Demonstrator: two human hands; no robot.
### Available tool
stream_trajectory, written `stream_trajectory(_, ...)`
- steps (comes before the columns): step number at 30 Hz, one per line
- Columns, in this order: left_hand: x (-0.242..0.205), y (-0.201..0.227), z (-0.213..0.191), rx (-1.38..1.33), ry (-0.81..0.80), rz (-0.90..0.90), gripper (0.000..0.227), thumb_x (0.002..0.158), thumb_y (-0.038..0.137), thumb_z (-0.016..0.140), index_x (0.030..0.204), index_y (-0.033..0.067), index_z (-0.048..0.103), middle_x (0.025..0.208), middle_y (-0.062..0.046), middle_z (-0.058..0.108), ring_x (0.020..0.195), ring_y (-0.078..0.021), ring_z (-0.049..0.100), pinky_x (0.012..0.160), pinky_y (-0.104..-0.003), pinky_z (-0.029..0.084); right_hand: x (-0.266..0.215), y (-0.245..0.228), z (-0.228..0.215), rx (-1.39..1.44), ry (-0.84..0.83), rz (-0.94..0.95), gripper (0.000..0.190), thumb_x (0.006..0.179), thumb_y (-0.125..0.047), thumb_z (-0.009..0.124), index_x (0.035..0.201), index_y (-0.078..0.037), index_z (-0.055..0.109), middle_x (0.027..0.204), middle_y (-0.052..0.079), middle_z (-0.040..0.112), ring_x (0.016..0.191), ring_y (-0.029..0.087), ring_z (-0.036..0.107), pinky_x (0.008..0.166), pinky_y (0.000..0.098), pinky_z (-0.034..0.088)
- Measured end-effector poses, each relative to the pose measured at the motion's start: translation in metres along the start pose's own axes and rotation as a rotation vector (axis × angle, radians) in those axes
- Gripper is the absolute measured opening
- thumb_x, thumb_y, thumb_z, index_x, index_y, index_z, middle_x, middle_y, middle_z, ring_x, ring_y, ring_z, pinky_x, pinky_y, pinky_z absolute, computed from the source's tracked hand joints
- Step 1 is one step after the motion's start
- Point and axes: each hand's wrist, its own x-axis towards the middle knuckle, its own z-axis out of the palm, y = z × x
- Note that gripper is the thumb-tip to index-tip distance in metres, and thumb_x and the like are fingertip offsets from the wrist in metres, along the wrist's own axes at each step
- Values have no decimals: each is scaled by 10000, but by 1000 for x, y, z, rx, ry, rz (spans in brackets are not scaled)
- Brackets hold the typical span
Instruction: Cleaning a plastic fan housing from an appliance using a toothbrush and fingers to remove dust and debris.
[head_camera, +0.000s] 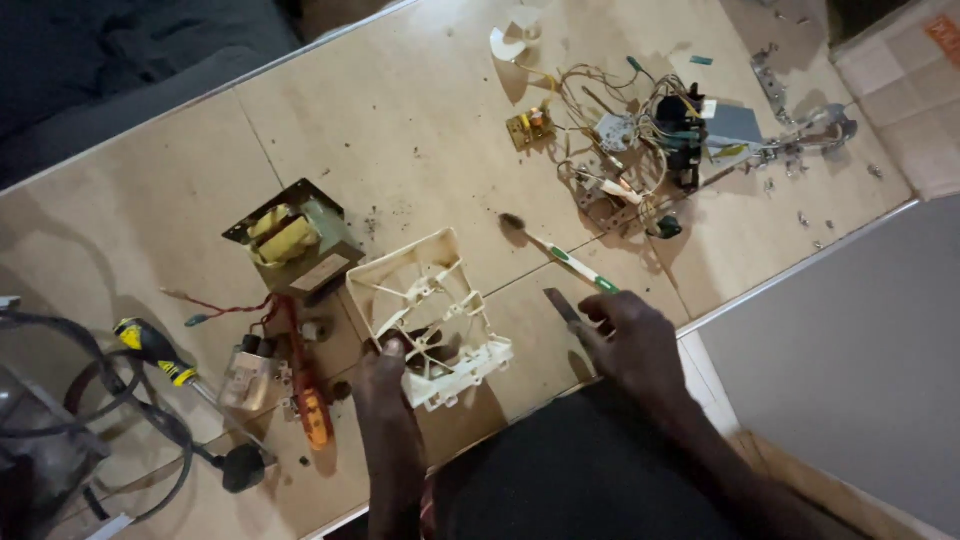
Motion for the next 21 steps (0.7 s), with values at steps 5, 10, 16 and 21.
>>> stream_trajectory(5,7,-9,-2,86,-64,69,268,941,206,503,1056,7,640,917,-186,743,831,-335,791,760,-414,618,-4,0,22,-42,15,93,169,863,-324,763,985,-207,764,990,40,712,835,235,703,707,414,526)
stream_trajectory(10,5,-16,8,67,-73,137,242,924,218,503,977,14,623,864,-217,764,807,-336,764,771,-439,582,1,-8,21,-66,-67,132,189,882,-328,731,966,-158,734,984,78,708,873,284,697,751,444,530)
stream_trajectory(16,7,-27,10,-295,-70,83,266,936,204,507,1082,5,604,879,-218,702,686,-365,727,666,-451,601,-1,-17,19,-6,27,68,362,859,-207,772,1190,-134,644,1056,48,794,943,278,756,768,456,573)
stream_trajectory(21,-5,-9,17,-287,-111,-25,322,976,205,478,1040,-68,637,906,-295,745,835,-387,748,770,-475,611,20,16,29,-23,-109,58,415,757,-208,766,1129,-217,581,784,11,712,679,262,697,642,420,510)
